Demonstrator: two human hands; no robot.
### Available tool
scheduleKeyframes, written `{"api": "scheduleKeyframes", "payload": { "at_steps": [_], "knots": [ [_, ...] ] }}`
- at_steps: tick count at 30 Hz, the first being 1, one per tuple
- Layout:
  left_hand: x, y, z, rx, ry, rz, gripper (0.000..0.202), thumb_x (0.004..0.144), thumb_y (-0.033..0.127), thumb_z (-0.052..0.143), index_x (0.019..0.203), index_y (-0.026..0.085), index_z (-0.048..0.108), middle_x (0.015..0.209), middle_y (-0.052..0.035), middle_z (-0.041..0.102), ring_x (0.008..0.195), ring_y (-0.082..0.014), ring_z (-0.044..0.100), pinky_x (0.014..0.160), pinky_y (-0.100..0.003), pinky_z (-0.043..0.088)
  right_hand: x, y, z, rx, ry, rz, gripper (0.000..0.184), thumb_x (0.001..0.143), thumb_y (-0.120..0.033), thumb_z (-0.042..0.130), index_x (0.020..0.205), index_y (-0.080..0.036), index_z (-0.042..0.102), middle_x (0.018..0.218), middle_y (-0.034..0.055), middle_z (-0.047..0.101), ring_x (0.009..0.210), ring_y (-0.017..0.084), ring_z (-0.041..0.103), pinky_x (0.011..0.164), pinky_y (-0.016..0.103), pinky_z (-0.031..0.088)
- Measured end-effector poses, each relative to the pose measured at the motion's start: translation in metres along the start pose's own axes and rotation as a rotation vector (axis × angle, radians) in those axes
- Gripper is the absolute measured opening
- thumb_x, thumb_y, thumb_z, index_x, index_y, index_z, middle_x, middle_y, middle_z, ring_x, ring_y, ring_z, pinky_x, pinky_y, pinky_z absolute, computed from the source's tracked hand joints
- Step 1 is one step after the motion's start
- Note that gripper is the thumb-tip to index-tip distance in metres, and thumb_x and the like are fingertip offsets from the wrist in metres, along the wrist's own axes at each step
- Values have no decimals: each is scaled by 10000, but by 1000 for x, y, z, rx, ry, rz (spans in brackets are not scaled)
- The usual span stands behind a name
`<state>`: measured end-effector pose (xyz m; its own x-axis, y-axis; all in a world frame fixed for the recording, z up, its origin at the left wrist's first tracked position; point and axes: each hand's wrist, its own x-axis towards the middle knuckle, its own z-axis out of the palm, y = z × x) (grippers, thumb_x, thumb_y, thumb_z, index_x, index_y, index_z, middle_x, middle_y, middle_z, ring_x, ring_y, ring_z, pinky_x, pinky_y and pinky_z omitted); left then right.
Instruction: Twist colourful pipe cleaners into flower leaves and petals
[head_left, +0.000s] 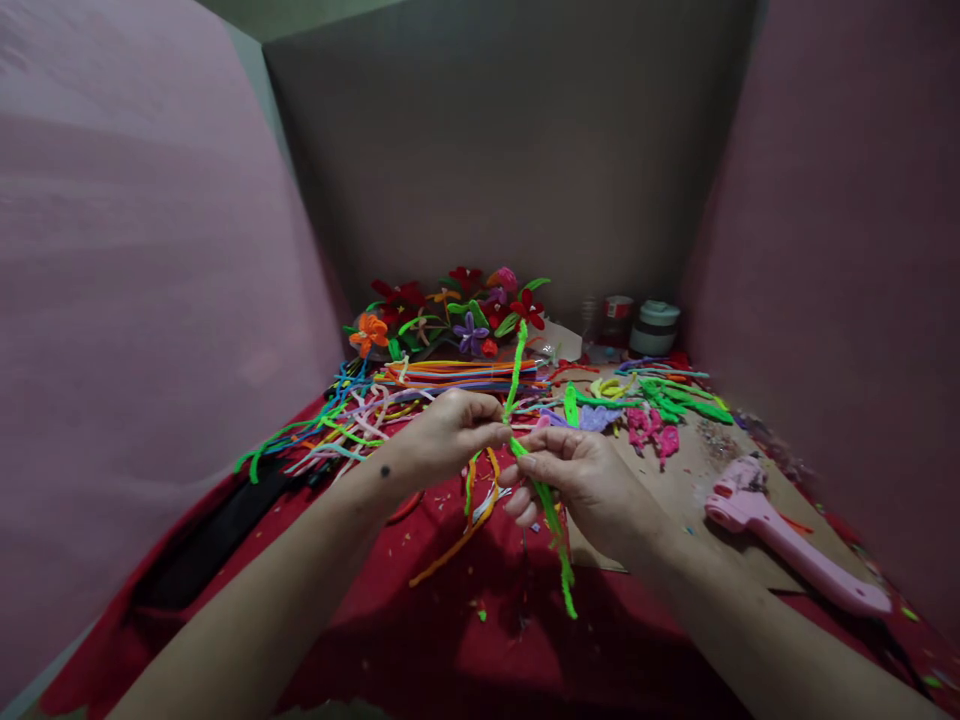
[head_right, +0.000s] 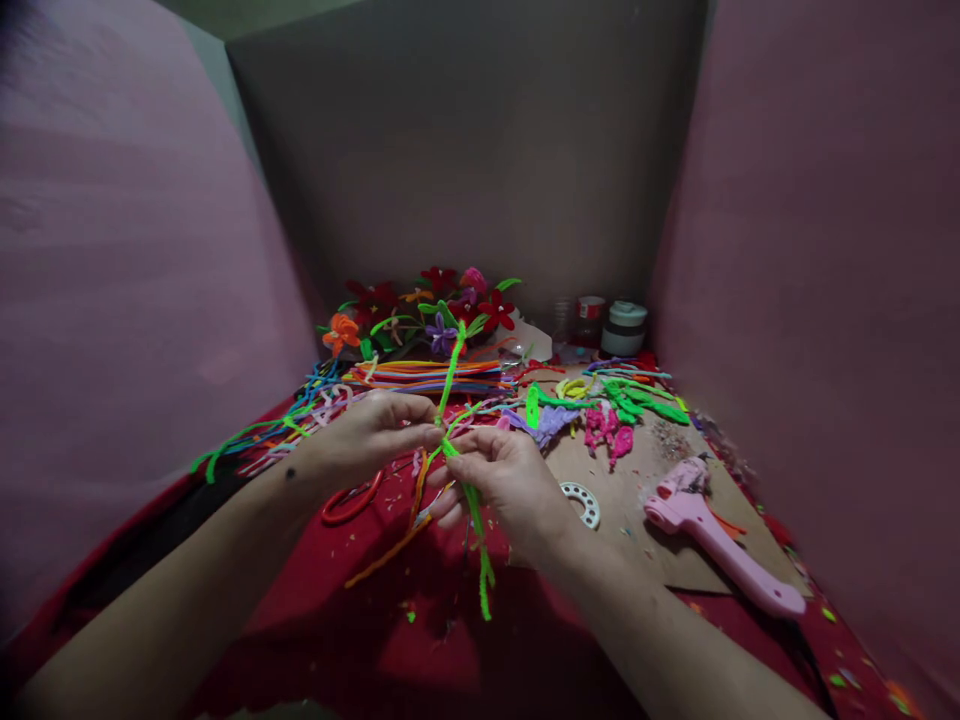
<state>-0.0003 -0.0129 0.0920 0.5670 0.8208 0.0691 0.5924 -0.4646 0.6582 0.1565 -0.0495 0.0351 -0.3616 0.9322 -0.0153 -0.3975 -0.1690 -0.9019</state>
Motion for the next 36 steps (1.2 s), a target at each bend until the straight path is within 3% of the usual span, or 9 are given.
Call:
{"api": "scheduleKeyframes", "payload": {
  "at_steps": [4,10,14,17,23,30,31,32,36],
  "knots": [
    [1,-9,-10,-145,-123,6,231,788,317,498,652,133,472,587,54,359,541,-70,316,503,-203,269,0,1,-7,1,-58,71,156,670,-201,676,717,-120,551,671,53,669,497,126,628,486,235,509],
    [7,-19,-12,0,-134,75,211,794,298,465,668,129,475,606,48,346,564,-74,308,517,-207,260,-2,7,-10,2,-60,171,130,671,-186,621,755,-135,536,588,24,636,433,120,592,413,217,470],
    [13,-26,-11,82,-107,99,211,795,297,449,664,133,474,605,47,349,572,-77,321,524,-206,262,-3,11,-9,-100,51,207,61,647,-141,558,704,-135,537,550,-8,589,347,41,449,306,134,263],
    [16,-35,-9,67,-80,110,201,793,293,440,672,136,474,609,46,354,574,-80,328,528,-206,269,-3,12,-7,-186,165,167,37,674,-149,516,704,-144,539,498,-48,522,323,17,323,314,147,168],
    [17,-43,-5,60,-30,92,192,772,282,452,648,137,471,607,42,359,580,-85,331,531,-208,270,-4,16,-3,-409,155,61,205,780,-307,502,643,-155,517,427,-91,357,316,15,227,332,174,160],
    [13,-50,-2,84,-57,96,239,757,275,471,567,151,396,558,55,302,536,-73,278,493,-207,226,-8,14,-4,-756,-47,259,236,834,-245,366,673,-166,519,468,-50,478,287,58,387,306,185,253],
    [12,-51,-3,76,-60,87,230,758,274,471,576,146,417,560,54,309,536,-72,283,493,-206,229,-9,8,-4,-856,-84,235,266,846,-241,354,667,-161,534,470,-38,495,312,68,417,330,192,286],
    [11,-52,-4,61,-68,78,218,760,274,471,590,140,444,561,53,319,537,-72,288,494,-204,234,-9,2,-4,-992,-100,103,294,860,-253,357,675,-158,564,480,-23,518,358,79,446,374,202,326],
    [8,-52,-5,-3,-125,76,209,759,279,479,626,121,515,567,48,348,547,-75,307,506,-198,269,-3,-18,2,-1427,162,-755,232,860,-167,427,964,-162,635,884,76,657,777,164,553,696,296,436]
  ]
}}
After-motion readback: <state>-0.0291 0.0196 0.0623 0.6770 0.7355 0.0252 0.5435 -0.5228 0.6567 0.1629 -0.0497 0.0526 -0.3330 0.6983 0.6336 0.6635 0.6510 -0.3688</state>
